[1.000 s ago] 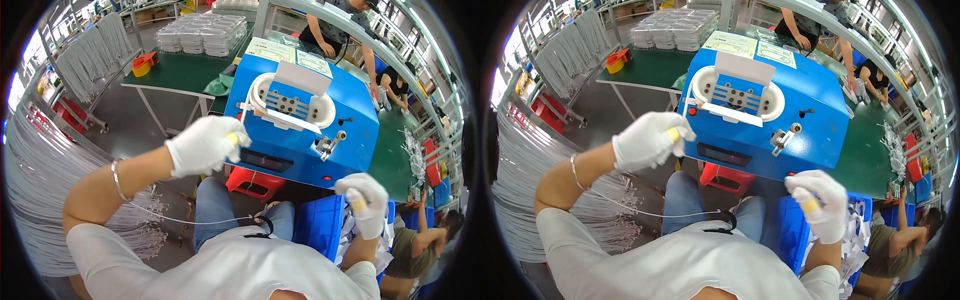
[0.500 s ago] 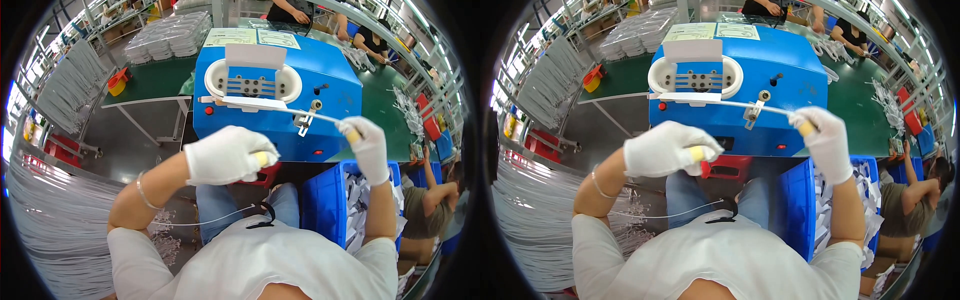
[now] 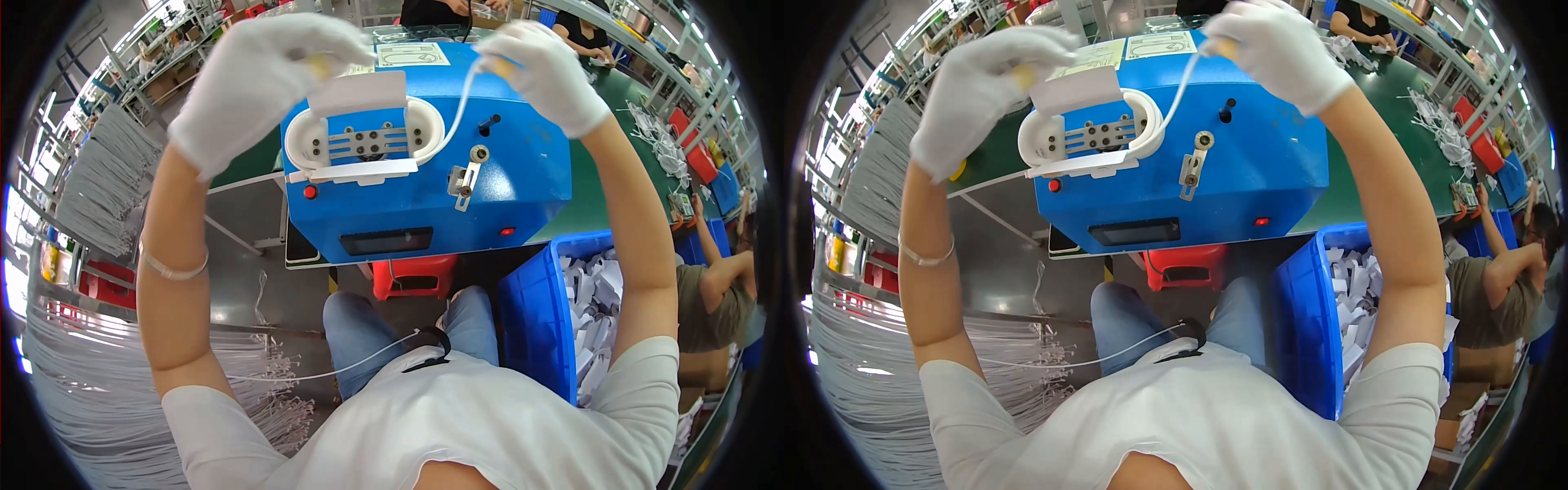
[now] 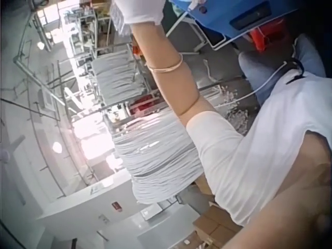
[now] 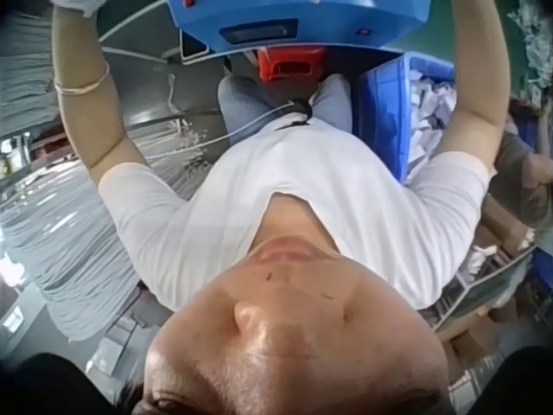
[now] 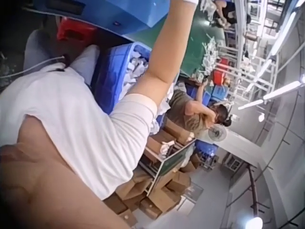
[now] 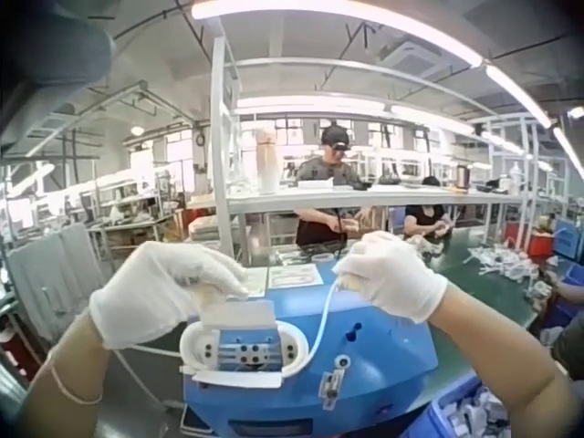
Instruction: Manually feed individual cables from a bundle into a processing machine and collect the finished parts in a bin.
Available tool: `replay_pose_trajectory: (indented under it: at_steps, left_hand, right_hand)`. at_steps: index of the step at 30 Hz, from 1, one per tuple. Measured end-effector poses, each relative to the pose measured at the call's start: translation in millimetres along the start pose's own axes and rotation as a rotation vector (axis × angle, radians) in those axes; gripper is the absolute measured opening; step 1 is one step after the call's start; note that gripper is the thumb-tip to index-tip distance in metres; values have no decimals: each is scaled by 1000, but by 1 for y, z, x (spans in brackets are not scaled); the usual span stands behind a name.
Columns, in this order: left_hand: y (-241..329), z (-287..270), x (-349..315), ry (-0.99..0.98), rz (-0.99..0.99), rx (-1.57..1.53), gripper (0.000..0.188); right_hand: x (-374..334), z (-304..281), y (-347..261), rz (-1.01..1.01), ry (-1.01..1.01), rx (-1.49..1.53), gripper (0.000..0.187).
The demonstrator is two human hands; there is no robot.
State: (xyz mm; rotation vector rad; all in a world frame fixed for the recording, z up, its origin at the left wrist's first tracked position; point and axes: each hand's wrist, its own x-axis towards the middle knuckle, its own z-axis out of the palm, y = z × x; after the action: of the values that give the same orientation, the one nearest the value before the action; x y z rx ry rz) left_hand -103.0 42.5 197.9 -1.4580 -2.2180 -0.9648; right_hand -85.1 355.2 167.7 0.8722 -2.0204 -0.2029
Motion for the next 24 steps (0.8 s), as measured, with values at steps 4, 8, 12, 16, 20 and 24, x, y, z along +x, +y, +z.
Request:
replay_pose_trajectory:
  at_steps: [4,8,12,16,20,24]
  left_hand:
    - [-16,23,41,-99,208,-53,20]
    - [-21,21,50,-294,95,74,20]
    - [-28,0,35,-378,-72,212,21]
    - [-26,-17,7,-401,-300,42,21]
    - [-46,-11,-1,-262,-162,125,19]
    - [-50,4,12,-7,23,257,16]
  right_hand:
    - [50,44,7,-259,367,203,7]
    - [77,27,-22,-198,114,217,10]
    - [72,18,-49,62,305,379,25]
    - [67,21,-53,-197,613,514,25]
    - [54,8,-58,76,475,825,23]
    - [39,0,-66,565,-187,832,19]
